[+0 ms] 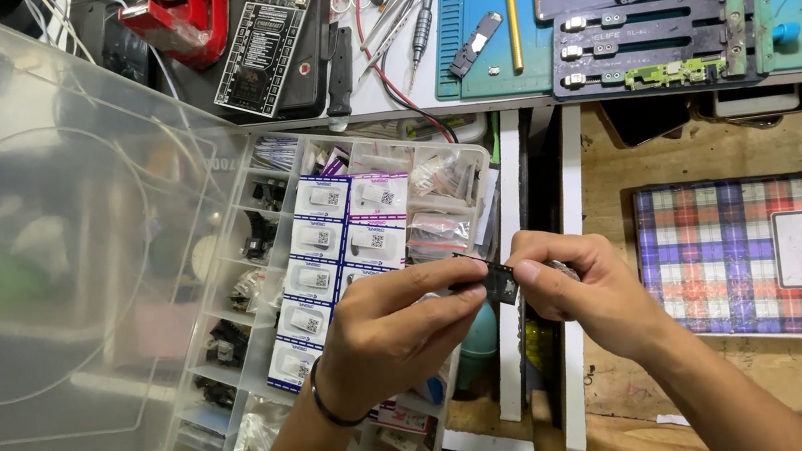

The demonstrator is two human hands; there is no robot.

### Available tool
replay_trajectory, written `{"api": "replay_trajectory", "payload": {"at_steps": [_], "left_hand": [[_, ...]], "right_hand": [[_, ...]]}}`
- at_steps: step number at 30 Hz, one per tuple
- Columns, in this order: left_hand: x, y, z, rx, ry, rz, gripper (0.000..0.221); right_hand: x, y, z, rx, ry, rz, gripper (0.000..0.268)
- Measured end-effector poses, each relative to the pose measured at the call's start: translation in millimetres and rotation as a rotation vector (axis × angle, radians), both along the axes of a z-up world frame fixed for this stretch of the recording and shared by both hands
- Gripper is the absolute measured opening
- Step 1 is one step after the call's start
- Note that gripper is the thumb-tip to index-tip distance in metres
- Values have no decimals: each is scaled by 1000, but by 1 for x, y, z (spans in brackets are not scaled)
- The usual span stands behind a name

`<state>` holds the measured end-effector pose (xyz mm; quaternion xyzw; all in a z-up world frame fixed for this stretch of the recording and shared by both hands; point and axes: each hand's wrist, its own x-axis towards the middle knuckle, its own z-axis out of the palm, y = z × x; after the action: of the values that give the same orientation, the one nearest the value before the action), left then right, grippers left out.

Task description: Sorting and inspecting small electronic components from an organizer box at a repair bench.

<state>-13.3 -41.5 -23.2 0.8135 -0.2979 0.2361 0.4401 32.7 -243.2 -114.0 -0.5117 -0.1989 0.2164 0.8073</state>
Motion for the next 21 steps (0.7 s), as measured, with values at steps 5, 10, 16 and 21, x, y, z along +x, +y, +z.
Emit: {"api": "replay_trajectory", "payload": {"at_steps": [5,10,16,21], "left_hand": [[-3,4,7,130,29,-39,3],[-3,3,9,163,20,-10,3],[-1,4,10,186,18,1,5],[-1,5,8,174,34,-10,3]], "right_hand": [[-3,-7,4,-131,31,28,28],[-3,-8,3,-137,17,27,30],[-2,-8,3,-157,41,34,28],[-2,-7,2,-153,50,27,27]]}}
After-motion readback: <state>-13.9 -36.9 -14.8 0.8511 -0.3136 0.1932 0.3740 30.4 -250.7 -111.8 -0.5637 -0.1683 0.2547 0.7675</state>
